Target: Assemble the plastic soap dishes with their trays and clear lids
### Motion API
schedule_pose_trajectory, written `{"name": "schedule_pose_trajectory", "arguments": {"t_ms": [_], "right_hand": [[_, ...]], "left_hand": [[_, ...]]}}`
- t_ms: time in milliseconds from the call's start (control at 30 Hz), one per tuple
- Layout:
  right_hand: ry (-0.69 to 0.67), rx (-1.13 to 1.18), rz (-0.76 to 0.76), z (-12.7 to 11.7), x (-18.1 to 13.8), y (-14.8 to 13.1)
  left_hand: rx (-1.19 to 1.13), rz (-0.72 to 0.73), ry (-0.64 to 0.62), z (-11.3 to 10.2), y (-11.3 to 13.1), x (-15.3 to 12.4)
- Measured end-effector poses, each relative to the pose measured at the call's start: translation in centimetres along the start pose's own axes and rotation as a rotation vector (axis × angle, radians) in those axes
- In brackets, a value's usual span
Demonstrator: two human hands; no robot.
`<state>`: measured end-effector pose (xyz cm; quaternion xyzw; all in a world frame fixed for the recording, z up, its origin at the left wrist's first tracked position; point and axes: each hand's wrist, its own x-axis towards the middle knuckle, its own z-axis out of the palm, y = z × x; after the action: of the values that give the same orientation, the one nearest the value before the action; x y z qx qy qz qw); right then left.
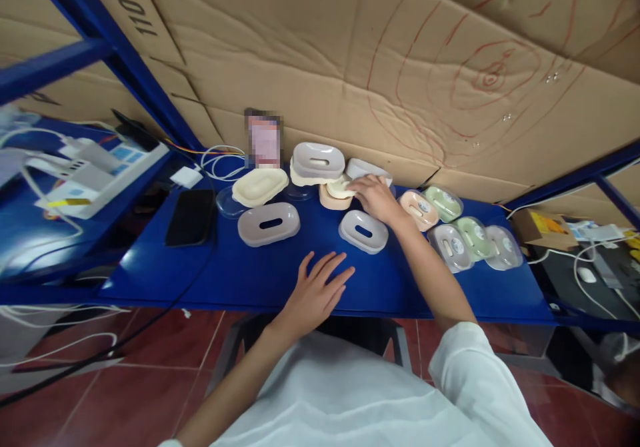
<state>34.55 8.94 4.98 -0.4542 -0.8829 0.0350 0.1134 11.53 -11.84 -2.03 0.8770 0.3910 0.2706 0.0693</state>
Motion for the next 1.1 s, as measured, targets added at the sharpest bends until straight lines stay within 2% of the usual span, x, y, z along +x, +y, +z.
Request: {"name": "schedule_pose_trajectory", "arguments": {"t_ms": [100,233,300,367,433,533,600,667,767,867,967,1033,1100], "right_hand": [[0.071,0.111,-0.002,-1.7,-2.0,-0.5],[0.054,0.128,-0.115,-2.1,-7.2,-5.8],[-0.001,0.139,-0.201,-1.2,-9.5,-8.7],[-0.03,0.164,-0.257,0.2,-11.2,-10.0],[0.002,0.157,-0.203,1.6,-12.5,-9.2],[0.089,0.066,0.014,3.2,-14.7,-5.5],[0.143,0.044,0.13,3.5,-16.3,-3.4],[0.215,0.102,0.199,3.5,-17.6,-2.8],[0.253,0.215,0.178,3.3,-18.3,-4.9],[0.145,0.202,0.015,4.1,-17.7,-8.9],[0.108,0.122,-0.088,5.7,-17.1,-11.8],[0.105,0.097,-0.145,6.5,-16.9,-12.0],[0.103,0.108,-0.201,6.5,-16.4,-10.8]], "left_hand": [[-0.017,-0.085,0.099,-0.6,-1.0,-0.2],[-0.069,-0.188,0.283,-1.3,-2.0,0.3],[-0.084,-0.177,0.271,-1.3,-2.3,0.4],[-0.104,-0.139,0.216,-1.2,-3.0,-0.1],[-0.113,-0.13,0.157,-1.2,-4.0,-1.3],[-0.066,-0.143,0.07,-1.5,-5.6,-3.7],[-0.032,-0.137,0.033,-1.7,-6.1,-5.0],[-0.025,-0.121,0.023,-1.8,-5.8,-5.3],[-0.036,-0.129,0.053,-1.4,-4.7,-4.2],[-0.025,-0.117,0.099,-0.9,-4.3,-2.5],[-0.022,-0.029,0.046,-0.8,-5.0,-2.0],[-0.034,0.001,-0.004,-0.8,-5.5,-2.5],[-0.043,-0.005,-0.018,-0.9,-5.7,-3.2]]}}
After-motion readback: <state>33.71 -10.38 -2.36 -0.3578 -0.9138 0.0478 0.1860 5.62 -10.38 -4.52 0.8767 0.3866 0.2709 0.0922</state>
